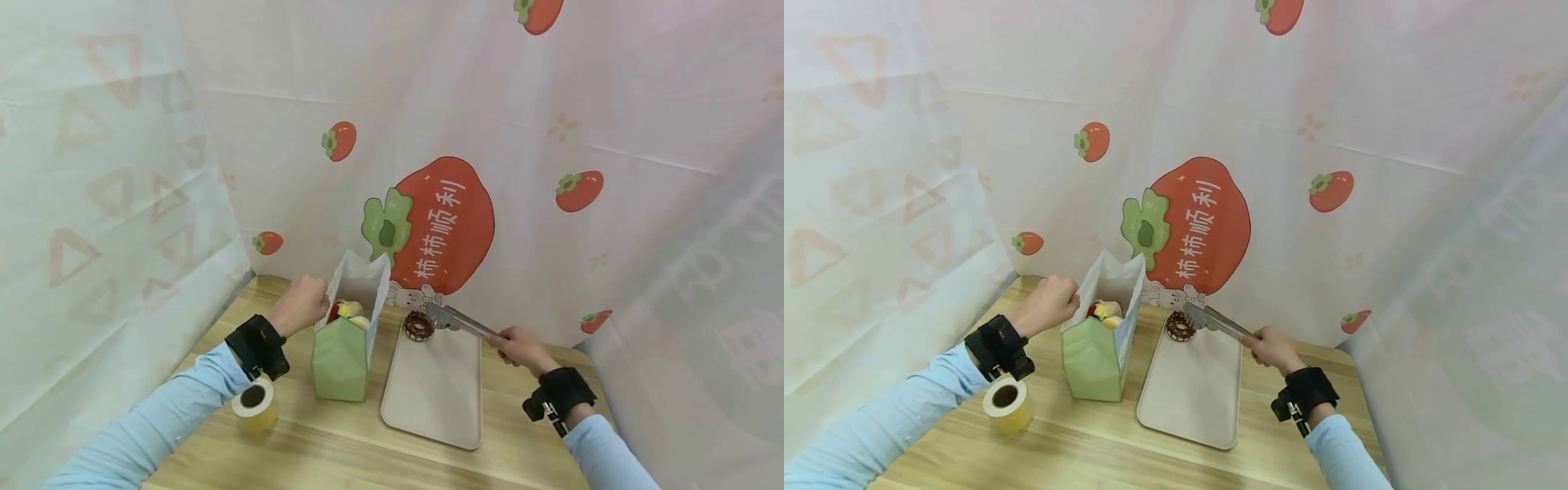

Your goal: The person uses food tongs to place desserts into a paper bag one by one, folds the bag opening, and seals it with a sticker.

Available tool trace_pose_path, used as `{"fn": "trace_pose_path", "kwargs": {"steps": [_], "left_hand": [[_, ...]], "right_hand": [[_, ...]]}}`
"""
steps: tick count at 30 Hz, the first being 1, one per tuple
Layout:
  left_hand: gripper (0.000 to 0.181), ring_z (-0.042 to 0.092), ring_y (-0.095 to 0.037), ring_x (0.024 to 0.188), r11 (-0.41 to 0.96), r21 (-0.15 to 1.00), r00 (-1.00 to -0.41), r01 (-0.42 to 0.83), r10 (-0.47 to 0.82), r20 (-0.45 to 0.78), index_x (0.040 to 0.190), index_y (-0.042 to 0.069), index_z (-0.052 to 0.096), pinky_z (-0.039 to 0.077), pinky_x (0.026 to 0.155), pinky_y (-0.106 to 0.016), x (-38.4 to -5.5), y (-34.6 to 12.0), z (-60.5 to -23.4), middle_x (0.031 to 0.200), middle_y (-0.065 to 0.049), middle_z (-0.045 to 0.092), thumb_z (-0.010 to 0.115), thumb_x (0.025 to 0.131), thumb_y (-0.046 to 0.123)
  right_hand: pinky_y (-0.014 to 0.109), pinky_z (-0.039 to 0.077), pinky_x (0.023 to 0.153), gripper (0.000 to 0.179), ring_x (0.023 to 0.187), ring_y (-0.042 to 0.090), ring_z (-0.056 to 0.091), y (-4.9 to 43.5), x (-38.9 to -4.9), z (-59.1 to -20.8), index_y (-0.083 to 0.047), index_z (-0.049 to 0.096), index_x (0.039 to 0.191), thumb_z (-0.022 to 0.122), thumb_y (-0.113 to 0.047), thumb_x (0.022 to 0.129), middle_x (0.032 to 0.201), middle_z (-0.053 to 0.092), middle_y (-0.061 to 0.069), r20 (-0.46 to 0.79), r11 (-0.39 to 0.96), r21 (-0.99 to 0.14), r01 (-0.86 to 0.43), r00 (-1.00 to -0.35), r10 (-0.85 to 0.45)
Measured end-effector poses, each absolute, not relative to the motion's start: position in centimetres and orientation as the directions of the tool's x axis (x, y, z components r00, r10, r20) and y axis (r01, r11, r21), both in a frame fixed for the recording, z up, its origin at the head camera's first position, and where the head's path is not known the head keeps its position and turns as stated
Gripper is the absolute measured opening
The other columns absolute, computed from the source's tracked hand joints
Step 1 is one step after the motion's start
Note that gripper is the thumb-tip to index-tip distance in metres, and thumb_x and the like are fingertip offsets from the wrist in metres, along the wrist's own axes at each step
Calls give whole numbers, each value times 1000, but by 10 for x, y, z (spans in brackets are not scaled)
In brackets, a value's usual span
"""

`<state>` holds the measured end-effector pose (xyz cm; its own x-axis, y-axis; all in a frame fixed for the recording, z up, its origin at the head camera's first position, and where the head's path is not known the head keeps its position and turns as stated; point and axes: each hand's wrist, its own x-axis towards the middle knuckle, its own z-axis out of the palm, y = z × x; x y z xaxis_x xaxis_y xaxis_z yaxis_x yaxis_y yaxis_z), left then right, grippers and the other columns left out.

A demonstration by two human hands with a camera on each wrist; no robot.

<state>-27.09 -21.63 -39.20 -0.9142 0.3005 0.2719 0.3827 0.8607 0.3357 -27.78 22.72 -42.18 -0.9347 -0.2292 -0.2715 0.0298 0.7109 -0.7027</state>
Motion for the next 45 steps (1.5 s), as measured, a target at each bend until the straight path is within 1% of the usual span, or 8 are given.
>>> {"fn": "trace_pose_path", "kwargs": {"steps": [4,9,16,24,28,32,38,45], "left_hand": [[27,35,-12,49,862,341,-919,376,298,258,63,4,53,29,46,-23,-271,-217,-391,57,2,32,56,89,-2],[23,38,-12,50,863,348,-924,366,293,244,67,2,57,30,46,-23,-271,-217,-391,58,1,36,57,90,-1],[27,34,-12,49,856,361,-923,370,295,247,63,5,53,29,46,-23,-272,-216,-392,57,2,31,55,89,-2],[23,36,-12,49,851,358,-917,384,307,255,66,2,56,29,46,-22,-275,-218,-390,58,1,35,55,88,-3],[21,38,-12,49,854,367,-926,369,301,230,69,1,58,30,45,-22,-276,-219,-387,58,1,36,55,89,-3],[24,36,-12,48,851,378,-928,365,301,219,66,3,54,29,45,-22,-277,-218,-386,58,2,34,53,89,-3],[28,31,-11,50,839,373,-913,397,319,255,62,6,48,28,47,-23,-279,-218,-383,59,3,29,51,88,-5],[23,36,-12,49,848,362,-919,387,321,231,66,2,54,30,46,-22,-282,-217,-379,58,1,33,52,88,-5]], "right_hand": [[26,29,50,35,50,10,34,220,-290,-444,-8,59,73,56,-28,101,57,42,-2,-310,731,-677,86,-934,-177],[25,27,50,35,48,10,32,211,-305,-460,-6,61,73,56,-26,101,56,42,-2,-313,734,-671,106,-938,-150],[25,29,49,39,47,10,32,203,-314,-482,-8,59,65,58,-27,100,53,41,-2,-305,723,-679,127,-944,-121],[24,28,49,35,49,8,33,206,-315,-505,-2,66,77,58,-27,100,57,44,-3,-347,605,-763,230,-934,-82],[25,28,49,34,48,8,33,207,-315,-514,-3,67,76,59,-26,99,55,43,-3,-351,544,-795,268,-935,-52],[25,27,49,32,47,8,32,206,-314,-520,-2,68,74,61,-23,98,54,43,-3,-341,501,-818,283,-940,-24],[24,28,49,31,49,8,34,206,-308,-519,3,69,84,60,-22,99,56,45,-3,-314,484,-833,269,-949,-12],[21,28,50,29,54,7,33,217,-296,-505,5,66,100,56,-22,102,63,44,-3,-297,443,-864,239,-952,-67]]}}
